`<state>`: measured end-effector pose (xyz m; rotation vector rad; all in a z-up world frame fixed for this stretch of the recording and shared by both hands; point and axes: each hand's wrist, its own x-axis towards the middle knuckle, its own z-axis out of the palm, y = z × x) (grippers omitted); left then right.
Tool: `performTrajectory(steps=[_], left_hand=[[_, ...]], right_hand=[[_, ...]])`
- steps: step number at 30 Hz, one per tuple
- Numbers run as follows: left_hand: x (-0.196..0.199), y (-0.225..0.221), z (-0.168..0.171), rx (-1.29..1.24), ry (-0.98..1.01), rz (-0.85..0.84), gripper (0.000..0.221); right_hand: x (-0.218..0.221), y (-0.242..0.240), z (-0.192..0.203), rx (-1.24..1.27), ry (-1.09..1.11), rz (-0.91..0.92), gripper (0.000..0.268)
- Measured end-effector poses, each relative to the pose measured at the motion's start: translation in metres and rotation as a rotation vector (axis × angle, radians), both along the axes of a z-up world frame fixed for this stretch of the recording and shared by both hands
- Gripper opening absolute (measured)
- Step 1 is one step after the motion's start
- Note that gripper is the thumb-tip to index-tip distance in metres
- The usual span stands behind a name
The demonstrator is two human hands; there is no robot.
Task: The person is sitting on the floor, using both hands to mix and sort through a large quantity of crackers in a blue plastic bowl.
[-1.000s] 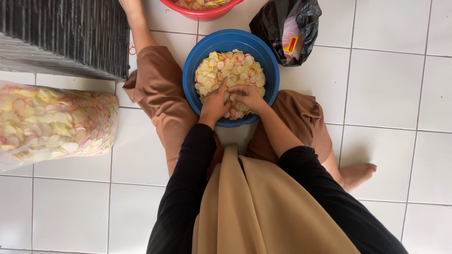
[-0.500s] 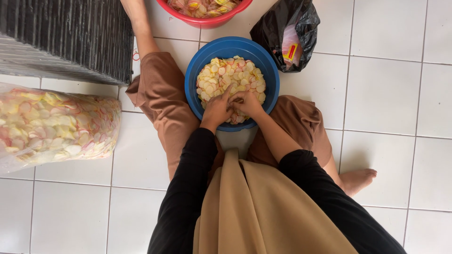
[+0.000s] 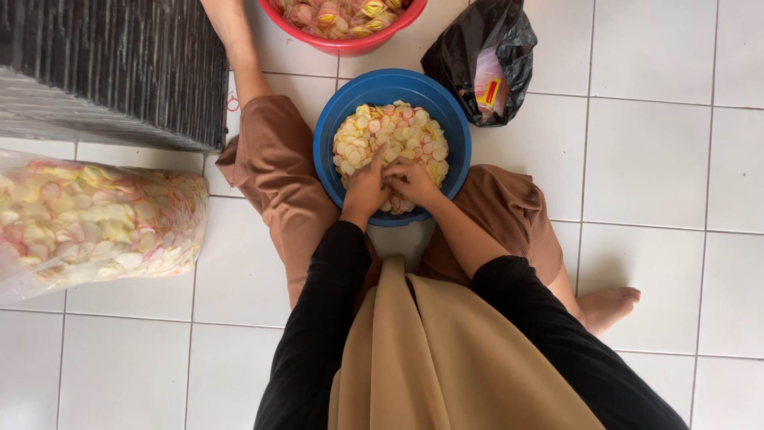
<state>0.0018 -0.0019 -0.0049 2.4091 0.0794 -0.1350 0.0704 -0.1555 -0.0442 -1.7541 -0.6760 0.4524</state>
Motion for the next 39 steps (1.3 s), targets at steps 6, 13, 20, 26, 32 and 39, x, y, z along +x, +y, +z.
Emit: performTrajectory(steps=[6,13,20,26,32,39], left_hand=[[-0.01,0.005,0.028,-0.062,-0.034,0.085,0.073],[-0.005,0.006,-0.003,-0.128,-0.251,0.17,0.062],[-0.003,0.011,-0.012,-0.23,-0.391,0.372,0.084],[0.0,0.01,-0.013,-0.162,-0.262,0.306,0.098],[0.001,0.01,-0.012,-0.158,-0.18,0.243,0.095],[0.002,0.006,-0.01,-0.144,-0.103,0.098,0.101]], right_hand=[[0.018,-0.016,-0.001,-0.06,-0.028,-0.26,0.03],[0.008,-0.003,0.01,-0.284,-0.163,-0.027,0.068],[0.014,-0.001,-0.042,-0.514,-0.297,0.059,0.045],[0.022,-0.018,-0.016,-0.269,-0.034,-0.27,0.032],[0.022,-0.018,0.023,0.047,0.337,-0.362,0.03],[0.021,-0.014,-0.023,0.103,0.376,-0.175,0.029]])
